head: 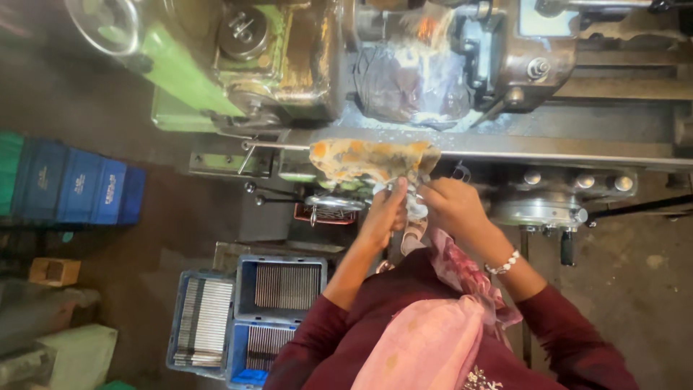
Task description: The person repeatedly picks up small metal parts from a blue tray, presses them against a rotating grinding wheel on a bench grinder, and returns them to the tray. The task is performed one at a time in a repetitive cycle.
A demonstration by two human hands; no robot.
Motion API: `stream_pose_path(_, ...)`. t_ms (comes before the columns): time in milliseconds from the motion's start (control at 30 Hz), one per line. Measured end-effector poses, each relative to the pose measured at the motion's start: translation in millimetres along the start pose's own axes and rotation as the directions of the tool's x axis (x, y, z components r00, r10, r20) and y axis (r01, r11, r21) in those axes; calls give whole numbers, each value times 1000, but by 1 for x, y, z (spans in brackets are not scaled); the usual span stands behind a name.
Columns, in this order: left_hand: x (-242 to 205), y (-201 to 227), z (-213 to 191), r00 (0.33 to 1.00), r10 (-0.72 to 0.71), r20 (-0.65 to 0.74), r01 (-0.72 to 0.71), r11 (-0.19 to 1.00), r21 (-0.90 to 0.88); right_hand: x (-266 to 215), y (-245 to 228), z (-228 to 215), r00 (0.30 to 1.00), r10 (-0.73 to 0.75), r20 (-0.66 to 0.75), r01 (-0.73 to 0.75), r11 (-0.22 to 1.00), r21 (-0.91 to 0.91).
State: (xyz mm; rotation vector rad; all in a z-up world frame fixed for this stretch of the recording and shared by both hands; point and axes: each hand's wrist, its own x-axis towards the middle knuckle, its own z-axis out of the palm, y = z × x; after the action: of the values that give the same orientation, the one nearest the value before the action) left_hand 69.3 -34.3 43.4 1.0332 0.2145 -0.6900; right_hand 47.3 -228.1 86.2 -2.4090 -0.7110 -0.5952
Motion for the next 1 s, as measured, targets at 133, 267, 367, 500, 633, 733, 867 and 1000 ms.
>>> stream_pose_path(133, 15, 27, 0, 990, -117, 80, 75, 911, 405, 9, 26, -24, 972, -105, 211, 116, 993, -37)
stream_pose_path(267, 31, 25, 19, 926, 240, 290, -327, 894, 306, 20, 35, -24, 970, 80, 228, -95, 994, 54)
stream_pose_path(367, 42, 34, 31, 966, 194, 173, -246, 896, 370, 31, 50, -27, 989, 48, 143, -41, 998, -50)
stream_pose_path(500, 49, 60, 36, 990, -21, 136, -43, 891, 452, 40, 75, -37, 949, -80, 304, 90, 996, -16)
stream_pose_path(633, 62, 66, 58, 890, 422, 173, -454, 788, 416, 52, 83, -31, 984, 128, 124, -139, 986, 88)
stream_pose_path(733, 77, 67, 74, 840, 535, 92, -524, 754, 395, 67, 86, -27, 981, 142, -133, -131, 987, 88)
stream_pose_path(867, 96, 72, 96, 896, 443, -24, -425, 874, 236, 91, 105, -40, 919, -35, -393, 28, 999, -23)
stream_pose_path(1000, 112, 87, 112, 829, 557, 59, -559, 819, 130, 102, 114, -45, 894, 54, -445, -41, 998, 40)
